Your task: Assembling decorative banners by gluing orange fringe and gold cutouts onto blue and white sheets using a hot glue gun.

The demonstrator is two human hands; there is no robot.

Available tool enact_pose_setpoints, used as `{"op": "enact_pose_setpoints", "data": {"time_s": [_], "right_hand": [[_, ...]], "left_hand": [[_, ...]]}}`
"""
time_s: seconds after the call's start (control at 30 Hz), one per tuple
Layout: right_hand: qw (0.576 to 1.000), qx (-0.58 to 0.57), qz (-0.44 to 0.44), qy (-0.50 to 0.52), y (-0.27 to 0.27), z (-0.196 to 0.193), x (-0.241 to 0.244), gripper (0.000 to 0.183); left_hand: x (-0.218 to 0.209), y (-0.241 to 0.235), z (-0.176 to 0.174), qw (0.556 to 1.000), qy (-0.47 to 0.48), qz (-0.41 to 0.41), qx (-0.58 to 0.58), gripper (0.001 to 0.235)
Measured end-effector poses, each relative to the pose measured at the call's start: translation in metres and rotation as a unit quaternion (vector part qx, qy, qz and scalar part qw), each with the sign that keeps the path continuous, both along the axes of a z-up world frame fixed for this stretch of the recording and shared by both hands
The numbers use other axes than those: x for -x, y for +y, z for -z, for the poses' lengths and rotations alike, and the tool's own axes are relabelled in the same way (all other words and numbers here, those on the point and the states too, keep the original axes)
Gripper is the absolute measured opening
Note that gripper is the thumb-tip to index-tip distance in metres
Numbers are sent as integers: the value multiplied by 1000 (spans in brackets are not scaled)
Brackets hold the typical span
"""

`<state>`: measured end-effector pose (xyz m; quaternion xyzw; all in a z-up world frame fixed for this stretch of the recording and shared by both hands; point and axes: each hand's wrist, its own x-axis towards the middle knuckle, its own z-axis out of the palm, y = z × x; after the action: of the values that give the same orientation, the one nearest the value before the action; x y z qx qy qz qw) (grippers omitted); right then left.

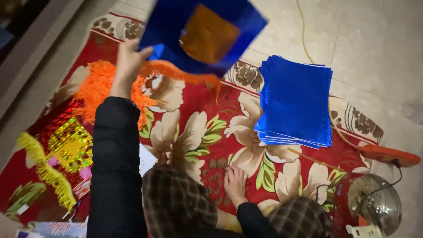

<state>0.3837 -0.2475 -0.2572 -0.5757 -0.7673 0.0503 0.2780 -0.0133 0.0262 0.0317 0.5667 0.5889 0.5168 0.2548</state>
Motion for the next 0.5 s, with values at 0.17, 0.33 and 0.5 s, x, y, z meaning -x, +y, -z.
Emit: {"op": "enact_pose_setpoints", "data": {"time_s": [0.17, 0.33, 0.5], "right_hand": [[999, 46, 12, 1, 4, 7, -1, 25], [998, 54, 7, 12, 7, 5, -2, 25], [997, 66, 9, 43, 11, -4, 0, 22]], "left_hand": [[16, 44, 78, 984, -151, -91, 0, 24], [49, 103, 189, 919, -351, -176, -26, 24], [46, 117, 192, 905, -366, -218, 19, 16]]}}
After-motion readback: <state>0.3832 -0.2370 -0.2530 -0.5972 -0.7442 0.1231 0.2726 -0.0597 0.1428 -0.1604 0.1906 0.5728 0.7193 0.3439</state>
